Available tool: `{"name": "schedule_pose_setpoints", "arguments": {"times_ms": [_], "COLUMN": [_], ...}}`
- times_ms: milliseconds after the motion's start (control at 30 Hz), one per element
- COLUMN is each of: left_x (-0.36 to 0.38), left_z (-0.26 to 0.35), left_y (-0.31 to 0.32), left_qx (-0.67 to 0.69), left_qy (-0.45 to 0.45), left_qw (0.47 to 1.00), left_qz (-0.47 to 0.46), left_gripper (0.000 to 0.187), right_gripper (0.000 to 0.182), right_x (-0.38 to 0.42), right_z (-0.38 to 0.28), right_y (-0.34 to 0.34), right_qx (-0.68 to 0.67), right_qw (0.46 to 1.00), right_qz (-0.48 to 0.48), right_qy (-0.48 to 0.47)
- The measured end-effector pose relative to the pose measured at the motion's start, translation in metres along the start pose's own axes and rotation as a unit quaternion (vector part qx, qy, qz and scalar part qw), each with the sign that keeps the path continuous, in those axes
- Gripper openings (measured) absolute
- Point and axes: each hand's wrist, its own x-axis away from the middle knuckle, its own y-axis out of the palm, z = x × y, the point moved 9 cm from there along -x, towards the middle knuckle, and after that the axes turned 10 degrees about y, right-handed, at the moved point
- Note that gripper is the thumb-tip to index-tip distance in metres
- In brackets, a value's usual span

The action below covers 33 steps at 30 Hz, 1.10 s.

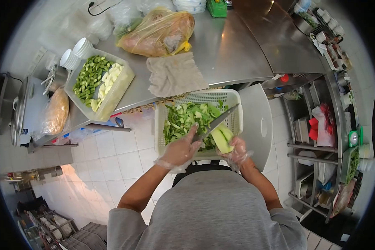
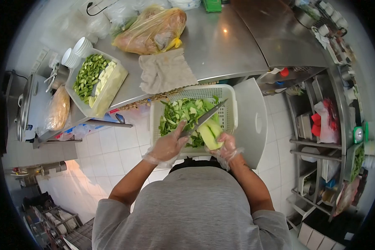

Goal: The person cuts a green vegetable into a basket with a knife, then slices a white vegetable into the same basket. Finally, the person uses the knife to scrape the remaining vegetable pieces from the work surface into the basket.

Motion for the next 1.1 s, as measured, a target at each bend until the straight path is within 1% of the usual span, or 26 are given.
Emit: {"name": "schedule_pose_setpoints", "arguments": {"times_ms": [67, 100, 167, 267, 367, 400, 467, 567, 600, 700, 767, 800, 833, 900, 933, 967, 1067, 1100], "left_x": [-0.014, -0.017, -0.011, 0.002, 0.017, 0.020, 0.019, 0.010, 0.005, -0.014, -0.031, -0.035, -0.039, -0.037, -0.032, -0.022, -0.002, 0.001], "left_z": [-0.023, -0.031, -0.027, -0.007, 0.006, 0.007, 0.007, 0.001, 0.001, -0.003, -0.009, -0.014, -0.022, -0.034, -0.024, -0.022, -0.006, -0.004], "left_y": [0.005, 0.008, 0.003, 0.000, 0.002, 0.004, 0.005, 0.011, 0.012, 0.020, 0.020, 0.023, 0.020, 0.026, 0.016, 0.015, 0.013, 0.014], "left_qx": [0.041, 0.061, 0.058, 0.051, 0.040, 0.036, 0.026, 0.031, 0.037, 0.004, 0.028, 0.040, 0.067, 0.072, 0.072, 0.090, 0.117, 0.102], "left_qy": [-0.006, -0.009, 0.006, 0.011, -0.009, -0.017, -0.016, -0.003, 0.003, -0.030, -0.063, -0.079, -0.041, 0.006, 0.030, -0.001, 0.018, 0.033], "left_qw": [0.999, 0.997, 0.998, 0.999, 0.999, 0.999, 0.999, 0.999, 0.999, 0.999, 0.997, 0.995, 0.997, 0.996, 0.995, 0.996, 0.993, 0.994], "left_qz": [0.025, 0.038, 0.027, -0.005, -0.030, -0.037, -0.022, 0.007, 0.017, -0.012, -0.032, -0.043, 0.027, 0.046, 0.054, 0.012, 0.004, 0.024], "left_gripper": [0.068, 0.068, 0.068, 0.068, 0.068, 0.068, 0.067, 0.065, 0.065, 0.065, 0.067, 0.068, 0.069, 0.070, 0.071, 0.071, 0.070, 0.070], "right_gripper": [0.071, 0.070, 0.069, 0.069, 0.068, 0.066, 0.061, 0.058, 0.061, 0.069, 0.071, 0.072, 0.073, 0.075, 0.076, 0.078, 0.080, 0.081], "right_x": [-0.005, -0.001, 0.009, -0.001, 0.001, 0.003, 0.010, 0.005, 0.004, 0.003, 0.004, 0.010, 0.018, 0.023, 0.021, 0.018, 0.027, 0.026], "right_z": [0.011, 0.010, 0.003, -0.006, -0.017, -0.018, -0.023, -0.021, -0.020, -0.010, -0.002, 0.000, -0.001, -0.006, -0.011, -0.017, -0.030, -0.028], "right_y": [-0.010, -0.002, 0.022, -0.006, -0.023, -0.018, -0.006, -0.009, -0.006, 0.004, 0.012, 0.020, 0.031, 0.027, 0.015, 0.005, 0.014, 0.011], "right_qx": [-0.012, 0.006, 0.043, 0.045, 0.085, 0.091, 0.104, 0.151, 0.156, 0.185, 0.222, 0.218, 0.216, 0.233, 0.251, 0.270, 0.261, 0.248], "right_qw": [0.999, 0.999, 0.998, 0.998, 0.993, 0.993, 0.990, 0.983, 0.983, 0.979, 0.971, 0.972, 0.971, 0.966, 0.961, 0.955, 0.956, 0.961], "right_qz": [-0.022, -0.026, -0.035, 0.007, 0.064, 0.070, 0.083, 0.098, 0.094, 0.087, 0.085, 0.091, 0.098, 0.110, 0.114, 0.117, 0.109, 0.100], "right_qy": [0.032, 0.022, -0.003, -0.037, -0.042, -0.041, -0.040, -0.022, -0.020, -0.010, -0.006, -0.014, -0.022, -0.029, -0.029, -0.030, -0.077, -0.074]}}
